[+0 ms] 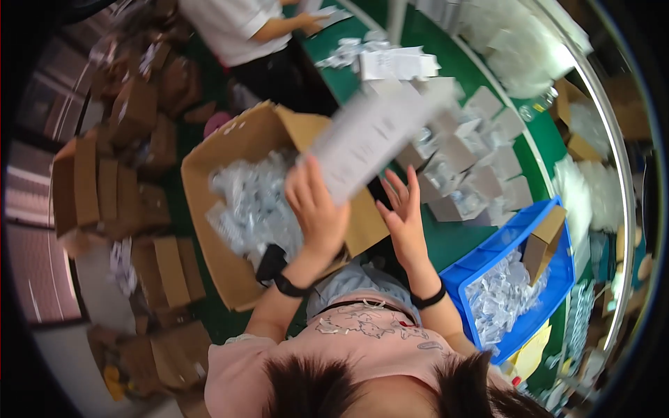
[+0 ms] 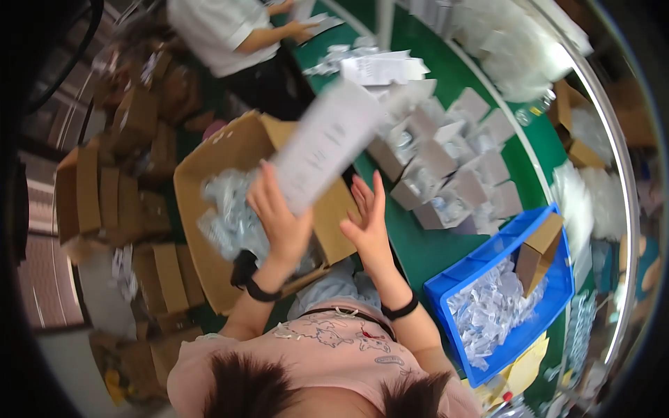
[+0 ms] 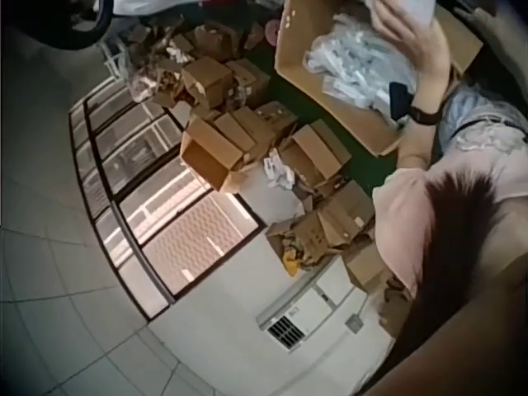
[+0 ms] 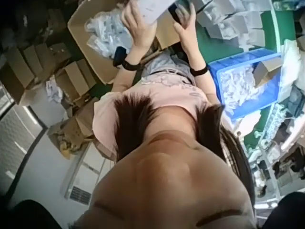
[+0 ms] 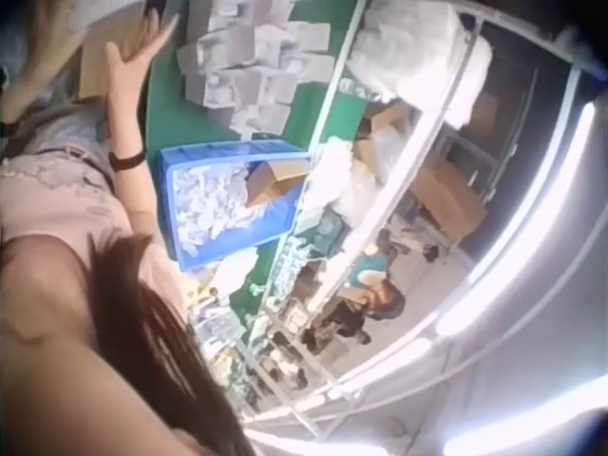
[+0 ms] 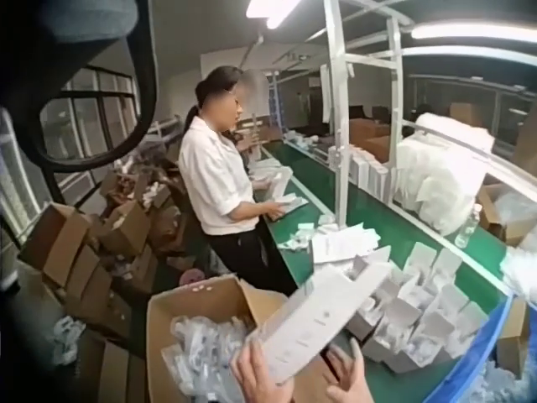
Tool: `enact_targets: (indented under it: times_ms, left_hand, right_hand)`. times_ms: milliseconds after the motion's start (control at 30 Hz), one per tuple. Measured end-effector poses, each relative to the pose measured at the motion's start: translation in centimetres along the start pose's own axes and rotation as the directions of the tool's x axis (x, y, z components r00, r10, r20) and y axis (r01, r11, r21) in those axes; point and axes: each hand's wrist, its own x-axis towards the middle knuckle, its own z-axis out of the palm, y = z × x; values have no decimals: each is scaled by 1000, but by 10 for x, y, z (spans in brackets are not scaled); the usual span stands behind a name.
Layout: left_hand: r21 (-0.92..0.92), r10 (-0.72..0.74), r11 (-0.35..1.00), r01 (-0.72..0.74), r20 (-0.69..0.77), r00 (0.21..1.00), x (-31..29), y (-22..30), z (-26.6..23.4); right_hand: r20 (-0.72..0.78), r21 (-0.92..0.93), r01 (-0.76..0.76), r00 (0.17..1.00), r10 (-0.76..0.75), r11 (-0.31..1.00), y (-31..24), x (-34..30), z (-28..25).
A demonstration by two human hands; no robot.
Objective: The person packs items by hand, retrieving a bubble-wrapped object from a large box, placing it into a white box, and adding a small plastic packet from a blue bin. They then fold the box closed and place it onto a green table.
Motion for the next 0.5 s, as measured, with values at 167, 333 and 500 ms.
enact_targets:
  times_ms: [167, 333, 500]
  left_hand:
    - [-78, -120, 987, 141, 234, 965, -106, -43, -67]
    - [-881, -660, 205, 427, 199, 725, -108, -133, -122]
    - [-876, -490, 191, 442, 305, 816, -114, -210, -186]
  right_hand:
    - [203, -84, -281, 934, 293, 956, 63, 4, 55]
    - [698, -328, -443, 482, 530, 835, 122, -19, 90]
    - [848, -509, -329, -31, 530, 795, 185, -4, 182]
